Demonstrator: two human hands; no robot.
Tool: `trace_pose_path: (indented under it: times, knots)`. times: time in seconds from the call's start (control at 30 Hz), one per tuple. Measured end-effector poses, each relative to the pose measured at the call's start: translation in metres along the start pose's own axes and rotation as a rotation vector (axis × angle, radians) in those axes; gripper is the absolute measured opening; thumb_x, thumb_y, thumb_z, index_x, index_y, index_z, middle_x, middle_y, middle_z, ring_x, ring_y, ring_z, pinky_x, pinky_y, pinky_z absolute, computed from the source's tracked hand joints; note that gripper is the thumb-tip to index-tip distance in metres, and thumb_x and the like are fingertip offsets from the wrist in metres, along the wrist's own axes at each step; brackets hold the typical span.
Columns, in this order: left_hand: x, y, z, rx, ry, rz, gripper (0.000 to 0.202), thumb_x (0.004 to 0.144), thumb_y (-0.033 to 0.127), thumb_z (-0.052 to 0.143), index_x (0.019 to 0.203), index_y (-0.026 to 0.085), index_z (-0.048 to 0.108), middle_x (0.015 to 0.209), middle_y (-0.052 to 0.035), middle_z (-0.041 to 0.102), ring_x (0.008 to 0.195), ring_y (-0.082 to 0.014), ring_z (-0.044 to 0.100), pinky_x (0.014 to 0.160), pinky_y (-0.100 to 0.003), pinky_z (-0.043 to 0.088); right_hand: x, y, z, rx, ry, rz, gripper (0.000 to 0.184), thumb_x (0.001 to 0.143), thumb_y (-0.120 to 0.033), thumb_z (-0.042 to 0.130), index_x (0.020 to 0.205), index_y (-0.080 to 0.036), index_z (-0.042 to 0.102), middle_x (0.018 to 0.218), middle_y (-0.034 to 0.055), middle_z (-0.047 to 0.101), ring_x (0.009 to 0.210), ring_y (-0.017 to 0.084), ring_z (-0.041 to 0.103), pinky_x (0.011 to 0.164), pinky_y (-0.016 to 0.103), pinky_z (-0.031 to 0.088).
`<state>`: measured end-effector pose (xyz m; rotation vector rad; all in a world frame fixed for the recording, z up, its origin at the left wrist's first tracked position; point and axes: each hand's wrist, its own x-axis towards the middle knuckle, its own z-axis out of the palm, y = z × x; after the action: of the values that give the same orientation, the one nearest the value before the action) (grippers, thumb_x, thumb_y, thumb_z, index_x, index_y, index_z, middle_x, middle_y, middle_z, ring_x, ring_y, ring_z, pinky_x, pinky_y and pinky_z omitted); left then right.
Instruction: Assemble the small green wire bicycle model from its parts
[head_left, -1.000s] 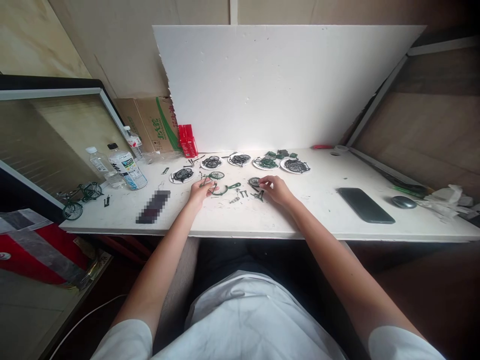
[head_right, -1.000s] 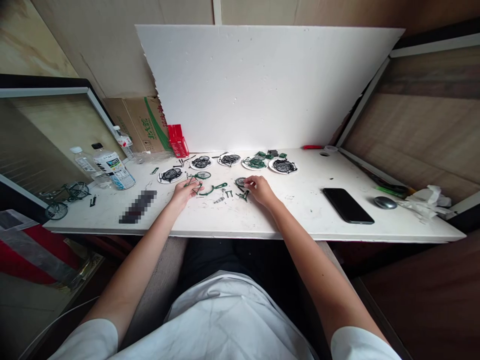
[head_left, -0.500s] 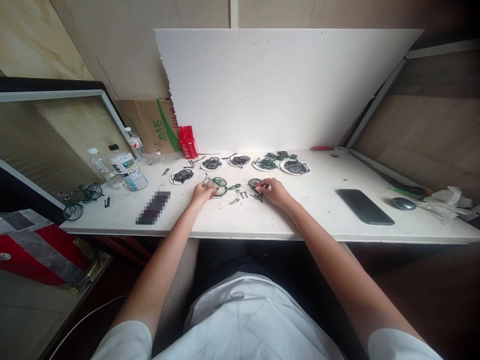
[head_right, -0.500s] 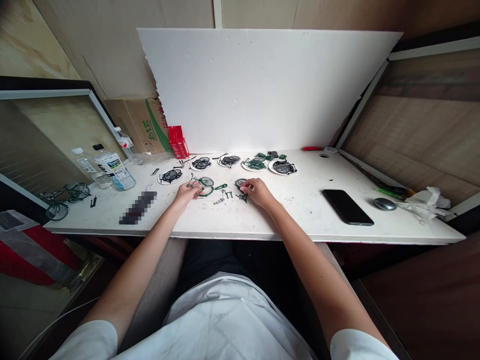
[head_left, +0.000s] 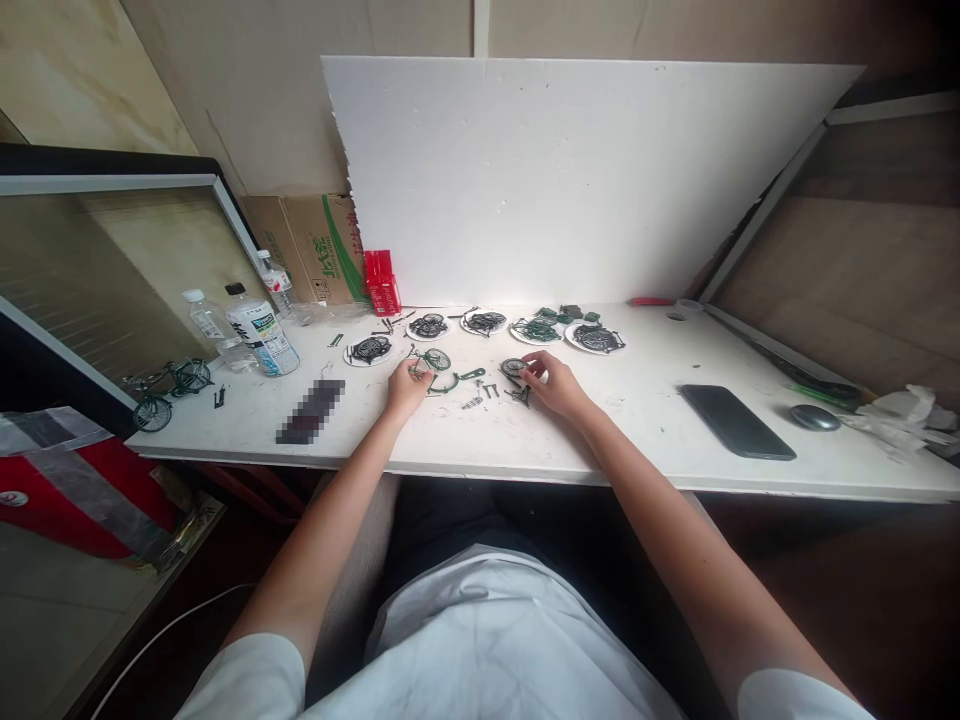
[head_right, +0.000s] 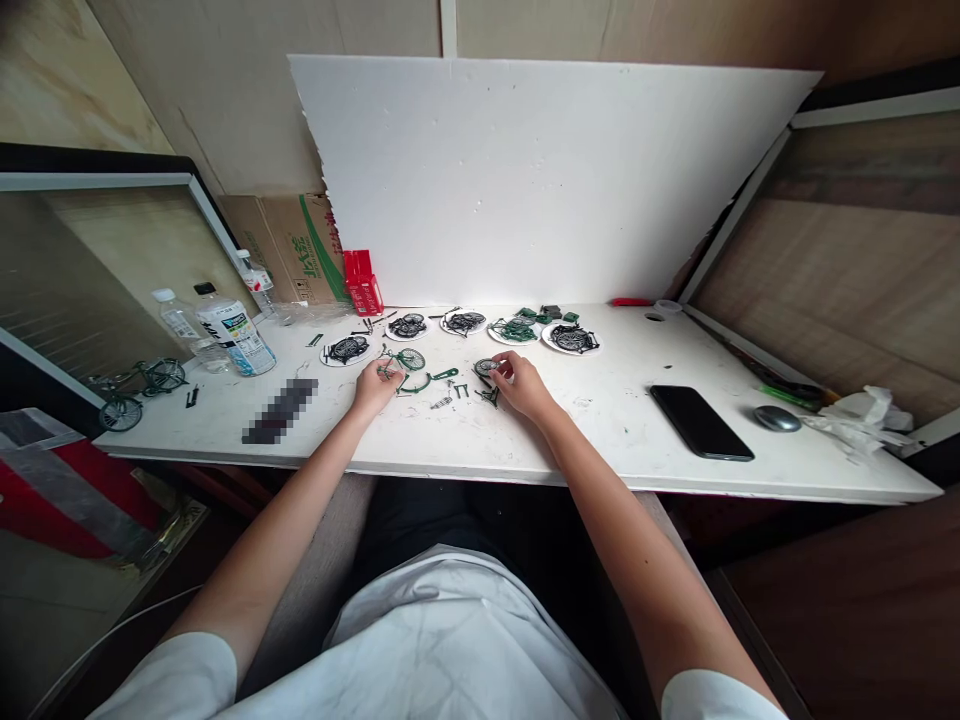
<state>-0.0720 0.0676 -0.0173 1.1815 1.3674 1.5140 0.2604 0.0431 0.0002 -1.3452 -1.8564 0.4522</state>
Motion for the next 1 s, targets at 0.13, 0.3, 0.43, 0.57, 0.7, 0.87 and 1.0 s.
trace_pose_path:
  times: [0.13,0.3,0.43,0.57,0.7,0.87,1.0]
  knots:
    - [-0.004,-0.002,-0.004,0.402,0.072,0.265,0.026,0.078,0.019,0.082,0.1,0.021,0.069,0.111,-0.0135,0.071,0.128,-0.0343,0.059,0.12,-0.046,0.037,0.001,0.002,0.001,-0.023,0.012,-0.04,0.023,0.101,-0.036,0.063,0.115,-0.019,0.07,0.104,0.0105,0.077,0.094,0.026,0.069,0.084,0.038,0.055]
    - [-0.008,-0.003,-0.004,0.641,0.034,0.272,0.026,0.087,0.024,0.075,0.112,0.018,0.071,0.134,-0.0241,0.064,0.14,-0.0429,0.049,0.124,-0.056,0.03,0.001,0.0,0.001,-0.056,0.005,-0.073,0.02,0.101,-0.037,0.062,0.101,-0.02,0.073,0.103,0.0107,0.078,0.095,0.028,0.067,0.086,0.041,0.053]
    - [-0.011,-0.001,-0.002,0.714,0.033,0.261,0.032,0.09,0.027,0.074,0.12,0.018,0.068,0.138,-0.0245,0.061,0.14,-0.0442,0.05,0.122,-0.056,0.033,0.001,0.0,0.0,-0.068,-0.003,-0.077,0.023,0.102,-0.039,0.06,0.099,-0.02,0.073,0.105,0.0115,0.078,0.097,0.029,0.068,0.087,0.041,0.052]
    - [-0.015,0.002,0.0,0.856,0.013,0.25,0.033,0.095,0.031,0.068,0.126,0.02,0.063,0.14,-0.021,0.061,0.139,-0.0407,0.051,0.12,-0.054,0.037,0.001,-0.001,0.0,-0.063,-0.009,-0.067,0.025,0.103,-0.042,0.062,0.1,-0.02,0.074,0.105,0.0117,0.079,0.098,0.029,0.068,0.087,0.042,0.052]
    - [-0.018,0.006,0.0,0.992,-0.004,0.221,0.029,0.099,0.035,0.062,0.125,0.023,0.064,0.141,-0.0169,0.06,0.14,-0.0367,0.052,0.119,-0.051,0.041,0.0,-0.002,-0.001,-0.044,-0.016,-0.05,0.024,0.103,-0.043,0.065,0.097,-0.021,0.074,0.104,0.011,0.079,0.099,0.03,0.068,0.086,0.041,0.051]
    - [-0.02,0.008,0.001,1.027,-0.015,0.212,0.031,0.099,0.037,0.061,0.127,0.023,0.064,0.143,-0.0164,0.06,0.141,-0.0363,0.051,0.119,-0.05,0.042,0.002,0.002,0.001,-0.046,0.012,-0.061,0.019,0.102,-0.038,0.064,0.098,-0.021,0.073,0.106,0.0117,0.078,0.101,0.032,0.066,0.088,0.045,0.05]
    - [-0.019,0.008,0.001,1.034,-0.017,0.205,0.032,0.099,0.037,0.061,0.128,0.022,0.064,0.144,-0.0169,0.06,0.142,-0.0364,0.051,0.119,-0.05,0.042,0.006,0.011,0.004,-0.021,0.113,-0.076,0.014,0.096,-0.027,0.061,0.1,-0.021,0.073,0.109,0.0127,0.076,0.101,0.031,0.065,0.091,0.047,0.052]
